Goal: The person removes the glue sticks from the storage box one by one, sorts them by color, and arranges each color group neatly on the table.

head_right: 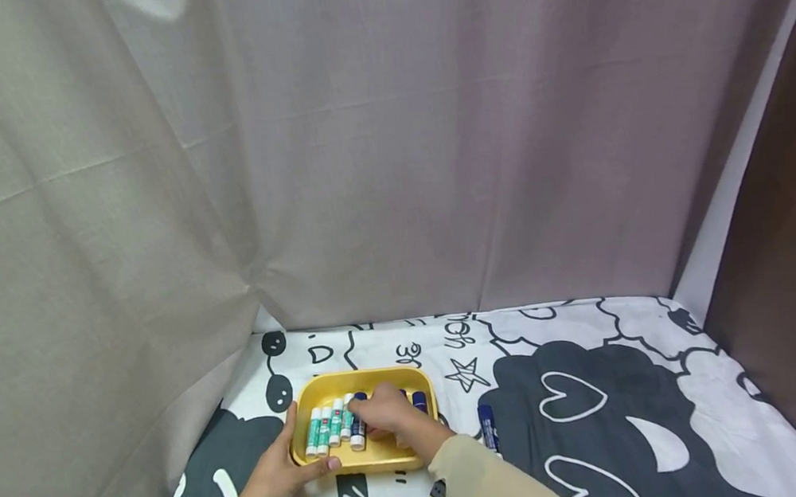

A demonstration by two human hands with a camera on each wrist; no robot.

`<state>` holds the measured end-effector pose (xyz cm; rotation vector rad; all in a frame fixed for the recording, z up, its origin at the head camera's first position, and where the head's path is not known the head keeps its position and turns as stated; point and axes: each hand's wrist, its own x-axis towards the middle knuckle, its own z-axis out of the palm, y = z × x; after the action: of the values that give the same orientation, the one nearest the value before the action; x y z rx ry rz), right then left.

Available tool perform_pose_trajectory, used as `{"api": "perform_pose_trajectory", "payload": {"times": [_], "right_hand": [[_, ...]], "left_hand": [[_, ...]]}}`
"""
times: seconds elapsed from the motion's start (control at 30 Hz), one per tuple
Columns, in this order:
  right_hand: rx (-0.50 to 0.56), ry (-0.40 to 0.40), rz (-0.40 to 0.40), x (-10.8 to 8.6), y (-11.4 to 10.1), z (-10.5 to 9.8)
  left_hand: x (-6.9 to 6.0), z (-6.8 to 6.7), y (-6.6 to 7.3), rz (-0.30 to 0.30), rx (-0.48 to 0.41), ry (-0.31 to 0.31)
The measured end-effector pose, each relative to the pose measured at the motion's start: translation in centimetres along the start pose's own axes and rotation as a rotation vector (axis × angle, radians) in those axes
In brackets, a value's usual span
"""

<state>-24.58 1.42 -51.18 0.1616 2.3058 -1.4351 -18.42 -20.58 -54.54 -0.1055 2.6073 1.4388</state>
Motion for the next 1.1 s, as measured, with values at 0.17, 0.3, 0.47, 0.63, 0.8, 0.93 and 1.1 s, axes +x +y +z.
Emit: {"api": "perform_pose_trajectory", "payload": {"times": [0.17, 0.3, 0.47, 0.63, 0.8, 0.93, 1.1], "right_hand": [[0.014, 0.005, -0.020, 0.4, 0.2, 0.6], [0.019, 0.006, -0.017, 0.6, 0.3, 0.8], [0.043, 0.016, -0.005, 0.7, 0.5, 0.9], [0.048, 0.032, -0.004, 0.9, 0.5, 1.1], [0.077, 0.019, -0.020, 0.9, 0.4, 1.4], [0.085, 0.012, -0.042, 1.2, 0.3, 1.8], [0.085, 0.017, -0.052, 1.5, 0.4, 2.1]], "left_hand": [[0.1, 0.0, 0.0, -0.016, 0.001, -0.001], [0.0, 0.0, 0.1, -0.021, 0.005, 0.002], [0.0, 0.0, 0.2, 0.001, 0.008, 0.002], [-0.2, -0.1, 0.2, 0.019, 0.008, 0.004], [-0.1, -0.1, 0.1, 0.014, 0.001, 0.003], [-0.1, 0.0, -0.1, 0.012, -0.001, 0.001], [0.0, -0.1, 0.0, 0.001, 0.000, 0.000]]}}
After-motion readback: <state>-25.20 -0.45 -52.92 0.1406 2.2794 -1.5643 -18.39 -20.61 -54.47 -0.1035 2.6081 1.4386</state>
